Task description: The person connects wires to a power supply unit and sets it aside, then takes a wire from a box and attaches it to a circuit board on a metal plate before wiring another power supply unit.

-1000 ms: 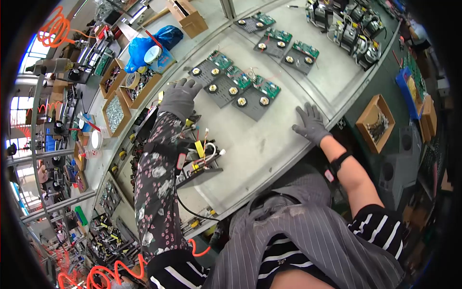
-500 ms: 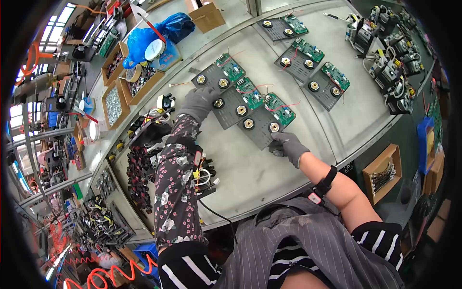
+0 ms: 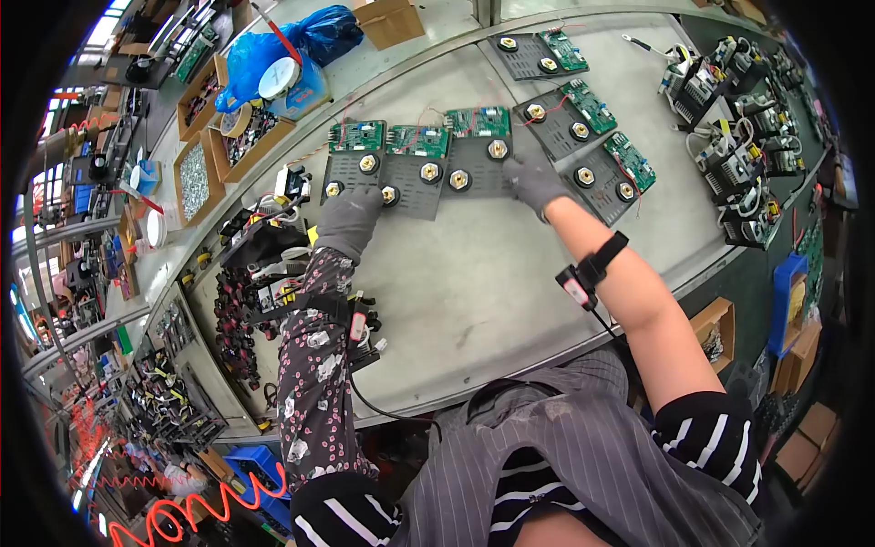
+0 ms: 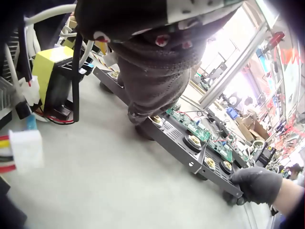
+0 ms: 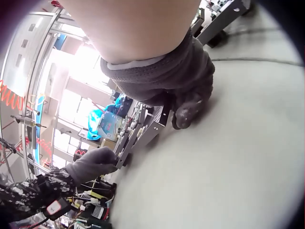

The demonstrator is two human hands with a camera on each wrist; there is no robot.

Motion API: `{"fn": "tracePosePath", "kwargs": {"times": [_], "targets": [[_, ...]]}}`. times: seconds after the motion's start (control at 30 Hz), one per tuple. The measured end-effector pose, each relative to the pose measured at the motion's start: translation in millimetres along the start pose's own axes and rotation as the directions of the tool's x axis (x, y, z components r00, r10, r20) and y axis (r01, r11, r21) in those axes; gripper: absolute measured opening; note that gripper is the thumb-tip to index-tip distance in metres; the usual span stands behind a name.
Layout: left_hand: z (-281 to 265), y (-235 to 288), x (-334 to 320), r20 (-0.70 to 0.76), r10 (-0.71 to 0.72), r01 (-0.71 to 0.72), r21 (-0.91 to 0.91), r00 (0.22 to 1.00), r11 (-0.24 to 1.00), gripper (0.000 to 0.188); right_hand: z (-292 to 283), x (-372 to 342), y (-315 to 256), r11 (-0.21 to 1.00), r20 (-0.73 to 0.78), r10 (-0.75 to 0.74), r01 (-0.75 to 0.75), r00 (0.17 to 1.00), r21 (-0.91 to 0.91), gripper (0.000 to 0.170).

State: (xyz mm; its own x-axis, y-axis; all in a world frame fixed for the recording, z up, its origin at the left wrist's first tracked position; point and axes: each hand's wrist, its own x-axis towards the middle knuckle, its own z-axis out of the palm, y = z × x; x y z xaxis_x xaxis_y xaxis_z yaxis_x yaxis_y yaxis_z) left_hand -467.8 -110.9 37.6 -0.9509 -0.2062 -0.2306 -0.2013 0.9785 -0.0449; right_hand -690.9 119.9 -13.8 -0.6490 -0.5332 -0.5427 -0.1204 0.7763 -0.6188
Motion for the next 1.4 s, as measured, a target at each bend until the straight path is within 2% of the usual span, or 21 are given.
{"fn": "tracePosePath", "kwargs": {"times": [0.17, 0.23, 0.27, 0.3, 0.33, 0.4, 0.47, 0.5, 0.53, 0.6, 0.67, 0.73, 0.83, 0.93, 1.0, 1.07, 1.13, 1.17, 1.27, 1.33, 1.4], "targets": [[6.3, 17.0, 6.5, -0.068, -0.109, 0.104, -0.066, 0.992, 0.992, 0.010, -9.1, 30.8, -17.6, 1.000, -0.166, -0.010, 0.014, 0.986, 0.019, 0.042], [-8.7, 30.6, 3.0, -0.106, -0.182, 0.173, -0.090, 0.978, 0.981, 0.015, -1.6, 51.8, 11.5, 0.938, -0.211, -0.338, 0.347, 0.917, 0.009, 0.038], [-29.8, 35.6, -6.1, -0.090, -0.206, 0.199, -0.086, 0.974, 0.976, 0.015, -5.9, 45.0, 12.2, 0.969, -0.157, -0.185, 0.207, 0.970, 0.137, 0.038], [-54.3, 39.6, -20.2, -0.274, -0.243, 0.176, -0.247, 0.930, 0.953, 0.018, -14.1, 28.8, -1.0, 0.967, -0.077, -0.036, 0.054, 0.996, 0.249, 0.038], [-73.2, 39.5, -40.2, -0.439, -0.303, 0.126, -0.388, 0.846, 0.913, 0.021, -22.3, -8.1, -24.7, 0.735, 0.042, 0.202, -0.179, 0.979, 0.654, 0.045], [-97.2, 25.3, -107.7, -0.462, -0.559, 0.202, -0.618, 0.689, 0.760, 0.026, -5.1, -47.7, 4.3, 0.680, 0.021, 0.128, -0.103, 0.992, 0.726, 0.057], [-85.8, 2.8, -183.7, -0.213, -0.876, 0.034, -0.967, 0.432, 0.251, 0.027, 16.7, -79.4, 23.3, 0.714, 0.345, 0.162, -0.352, 0.924, 0.606, 0.055], [-72.8, -10.6, -220.9, -0.162, -0.926, 0.176, -0.956, 0.342, 0.233, 0.029, 36.4, -101.0, 26.1, 0.737, 0.477, 0.127, -0.404, 0.870, 0.541, 0.053], [-51.2, -29.1, -259.2, -0.120, -0.961, 0.311, -0.930, 0.251, 0.197, 0.032, 51.9, -114.9, 16.3, 0.721, 0.707, 0.150, -0.566, 0.691, 0.399, 0.053], [47.6, -86.5, -353.0, -0.021, -0.895, 0.664, -0.663, 0.446, 0.346, 0.046, 88.0, -153.3, -20.0, 0.811, 0.849, 0.161, -0.557, 0.503, 0.176, 0.063], [34.6, -43.8, -324.0, 0.652, -0.754, 0.553, -0.657, 0.077, -0.512, 0.055, 135.6, -157.7, -33.2, 0.771, 0.947, 0.145, -0.633, 0.288, 0.074, 0.074], [31.9, -25.0, -306.6, 0.793, -0.565, 0.443, -0.601, 0.226, -0.666, 0.048, 179.3, -160.9, -49.8, 0.738, 0.946, 0.190, -0.674, 0.261, 0.038, 0.075], [48.0, -23.6, -308.4, 0.647, -0.248, 0.260, -0.584, 0.721, -0.769, 0.049, 221.8, -169.2, -65.2, 0.641, 0.978, 0.153, -0.768, 0.144, 0.013, 0.086], [43.2, 0.1, -311.2, 0.475, -0.323, 0.170, -0.738, 0.819, -0.653, 0.050, 239.1, -175.9, -56.4, 0.560, 0.977, 0.145, -0.827, 0.156, 0.048, 0.083], [40.2, 20.3, -314.4, 0.378, -0.379, 0.019, -0.728, 0.844, -0.685, 0.068, 238.7, -175.3, -40.2, 0.588, 0.982, -0.080, -0.788, 0.169, 0.184, 0.073], [52.7, 43.2, -318.7, 0.241, -0.521, -0.096, -0.837, 0.819, -0.538, 0.074, 232.9, -182.5, -41.6, 0.284, 0.902, -0.401, -0.914, 0.162, 0.290, 0.050], [37.3, 56.0, -336.4, 0.333, -0.421, 0.046, -0.826, 0.844, -0.562, 0.075, 245.2, -184.6, -21.0, 0.499, 0.766, -0.398, -0.582, 0.505, 0.642, 0.038], [40.3, 62.7, -340.7, 0.235, -0.456, -0.031, -0.863, 0.858, -0.504, 0.071, 252.1, -171.1, -4.2, 0.472, 0.696, -0.440, -0.513, 0.567, 0.717, 0.034], [57.5, 75.3, -353.8, 0.138, -0.465, -0.140, -0.845, 0.875, -0.515, 0.057, 222.4, -185.9, -23.9, 0.434, 0.724, -0.503, -0.587, 0.472, 0.684, 0.045], [62.3, 78.6, -355.5, 0.180, -0.508, -0.229, -0.734, 0.843, -0.640, 0.044, 198.5, -187.7, -56.6, 0.688, 0.612, -0.612, -0.043, 0.501, 0.724, 0.042], [60.4, 78.9, -355.7, 0.213, -0.516, -0.264, -0.665, 0.829, -0.699, 0.038, 182.2, -194.2, -73.5, 0.793, 0.728, -0.444, -0.149, 0.523, 0.590, 0.065]]}}
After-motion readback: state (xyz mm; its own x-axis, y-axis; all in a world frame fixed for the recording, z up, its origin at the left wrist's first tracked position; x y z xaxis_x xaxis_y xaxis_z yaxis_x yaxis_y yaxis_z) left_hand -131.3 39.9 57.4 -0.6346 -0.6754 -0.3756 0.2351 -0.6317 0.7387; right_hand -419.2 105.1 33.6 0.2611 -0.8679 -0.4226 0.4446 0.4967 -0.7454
